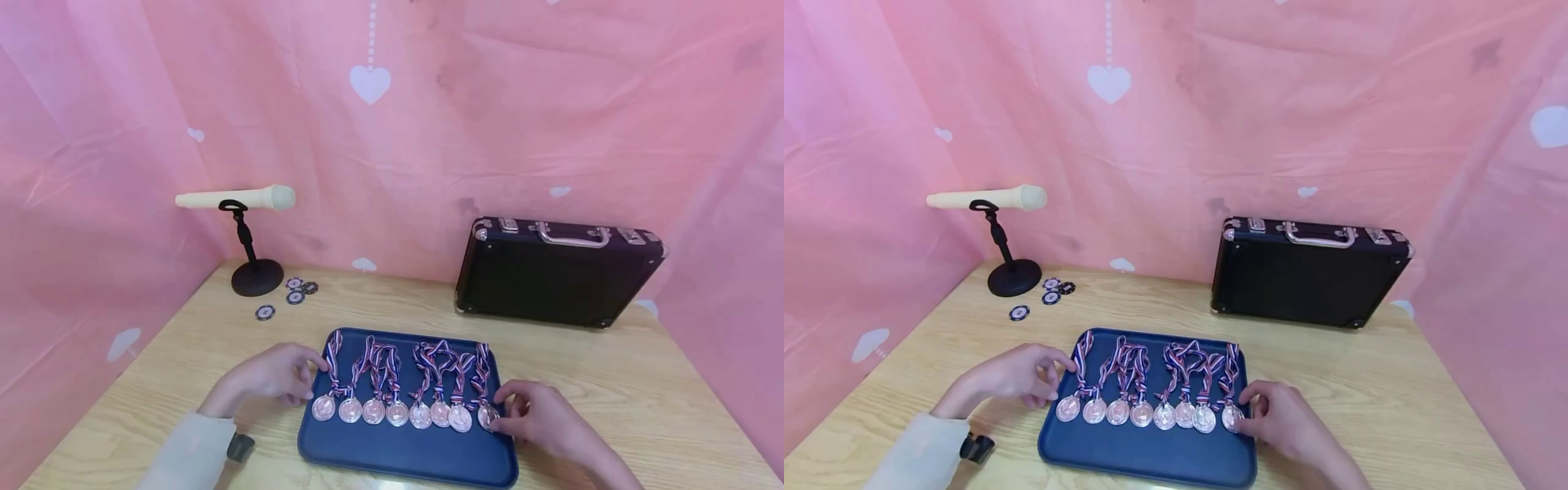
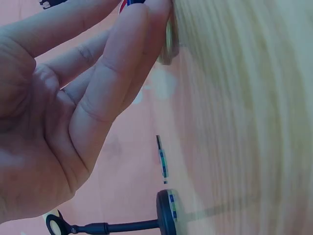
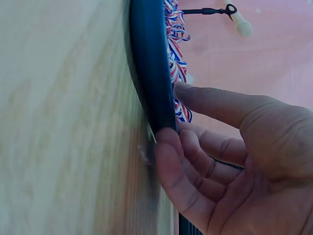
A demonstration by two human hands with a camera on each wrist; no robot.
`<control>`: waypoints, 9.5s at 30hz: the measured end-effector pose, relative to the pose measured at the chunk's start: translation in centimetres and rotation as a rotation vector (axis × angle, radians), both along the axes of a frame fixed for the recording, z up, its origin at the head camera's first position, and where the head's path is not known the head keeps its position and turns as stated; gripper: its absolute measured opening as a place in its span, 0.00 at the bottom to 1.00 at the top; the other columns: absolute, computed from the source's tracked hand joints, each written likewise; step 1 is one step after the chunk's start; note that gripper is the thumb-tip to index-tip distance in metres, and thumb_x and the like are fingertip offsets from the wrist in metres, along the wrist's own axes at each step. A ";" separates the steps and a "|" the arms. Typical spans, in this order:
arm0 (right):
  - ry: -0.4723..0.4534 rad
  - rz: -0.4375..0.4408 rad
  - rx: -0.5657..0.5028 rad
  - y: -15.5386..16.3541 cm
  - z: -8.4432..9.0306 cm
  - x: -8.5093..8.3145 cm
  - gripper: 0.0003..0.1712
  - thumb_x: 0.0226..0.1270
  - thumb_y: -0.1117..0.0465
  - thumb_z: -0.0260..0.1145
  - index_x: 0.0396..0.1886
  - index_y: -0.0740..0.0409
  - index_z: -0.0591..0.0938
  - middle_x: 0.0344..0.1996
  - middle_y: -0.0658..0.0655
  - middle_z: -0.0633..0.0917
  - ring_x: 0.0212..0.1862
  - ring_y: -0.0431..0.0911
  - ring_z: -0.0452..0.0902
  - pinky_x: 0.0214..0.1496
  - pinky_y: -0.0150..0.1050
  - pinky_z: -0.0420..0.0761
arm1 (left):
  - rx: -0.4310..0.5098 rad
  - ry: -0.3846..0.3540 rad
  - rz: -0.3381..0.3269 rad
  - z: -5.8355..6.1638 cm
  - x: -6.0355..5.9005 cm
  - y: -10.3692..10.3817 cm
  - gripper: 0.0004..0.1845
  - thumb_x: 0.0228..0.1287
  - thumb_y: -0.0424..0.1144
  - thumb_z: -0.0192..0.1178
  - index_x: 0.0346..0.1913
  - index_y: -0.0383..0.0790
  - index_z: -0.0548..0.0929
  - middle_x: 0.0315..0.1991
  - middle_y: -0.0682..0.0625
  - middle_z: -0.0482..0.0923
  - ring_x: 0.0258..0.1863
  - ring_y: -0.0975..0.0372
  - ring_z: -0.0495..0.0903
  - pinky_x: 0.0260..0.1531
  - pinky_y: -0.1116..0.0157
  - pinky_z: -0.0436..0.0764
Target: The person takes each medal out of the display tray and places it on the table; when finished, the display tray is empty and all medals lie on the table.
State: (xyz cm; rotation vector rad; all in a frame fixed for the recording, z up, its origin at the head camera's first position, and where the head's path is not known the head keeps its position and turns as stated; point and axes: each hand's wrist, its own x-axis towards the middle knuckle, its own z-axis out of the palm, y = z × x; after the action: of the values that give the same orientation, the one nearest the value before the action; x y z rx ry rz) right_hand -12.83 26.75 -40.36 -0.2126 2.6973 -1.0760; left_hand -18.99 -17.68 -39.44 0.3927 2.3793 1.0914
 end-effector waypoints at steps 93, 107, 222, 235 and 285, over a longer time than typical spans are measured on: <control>0.010 -0.152 -0.333 5.0 -0.4 -3.4 0.24 0.67 0.70 0.71 0.60 0.70 0.74 0.25 0.55 0.83 0.18 0.42 0.75 0.18 0.38 0.80 | -0.013 0.097 0.030 -0.2 1.2 0.5 0.38 0.55 0.18 0.71 0.71 0.37 0.77 0.32 0.47 0.79 0.24 0.58 0.81 0.25 0.62 0.84; -0.060 -0.134 -0.129 4.6 -1.0 -1.2 0.19 0.66 0.68 0.74 0.53 0.62 0.78 0.25 0.55 0.78 0.18 0.47 0.73 0.18 0.38 0.79 | -0.011 0.112 -0.007 -0.1 1.4 0.4 0.27 0.57 0.18 0.70 0.56 0.43 0.80 0.33 0.47 0.80 0.26 0.57 0.81 0.26 0.61 0.83; -0.066 -0.102 -0.379 -3.3 0.4 -0.1 0.22 0.68 0.72 0.69 0.60 0.69 0.77 0.28 0.60 0.80 0.21 0.49 0.83 0.25 0.48 0.89 | 0.019 0.107 0.005 -0.4 1.3 0.2 0.19 0.55 0.20 0.72 0.50 0.35 0.84 0.33 0.47 0.78 0.29 0.58 0.79 0.27 0.61 0.86; -0.017 -0.166 -0.421 -2.4 1.2 -0.6 0.26 0.70 0.72 0.68 0.66 0.67 0.75 0.32 0.62 0.82 0.20 0.47 0.83 0.25 0.47 0.89 | 0.020 0.102 0.007 -0.3 1.3 0.2 0.20 0.55 0.20 0.72 0.50 0.35 0.84 0.34 0.48 0.79 0.28 0.58 0.80 0.27 0.61 0.86; -0.133 -0.201 -0.291 9.1 -0.2 -1.6 0.26 0.71 0.68 0.68 0.65 0.72 0.74 0.27 0.58 0.84 0.23 0.46 0.82 0.27 0.44 0.88 | 0.017 0.105 -0.013 -0.2 1.3 0.0 0.19 0.56 0.22 0.73 0.51 0.35 0.84 0.33 0.48 0.79 0.29 0.58 0.80 0.26 0.63 0.85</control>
State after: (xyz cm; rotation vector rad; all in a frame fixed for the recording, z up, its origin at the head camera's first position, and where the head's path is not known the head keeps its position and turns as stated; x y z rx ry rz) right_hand -14.46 35.81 -40.53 0.0828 2.4759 -1.4853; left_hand -17.64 -17.68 -39.66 0.4820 2.4557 1.1113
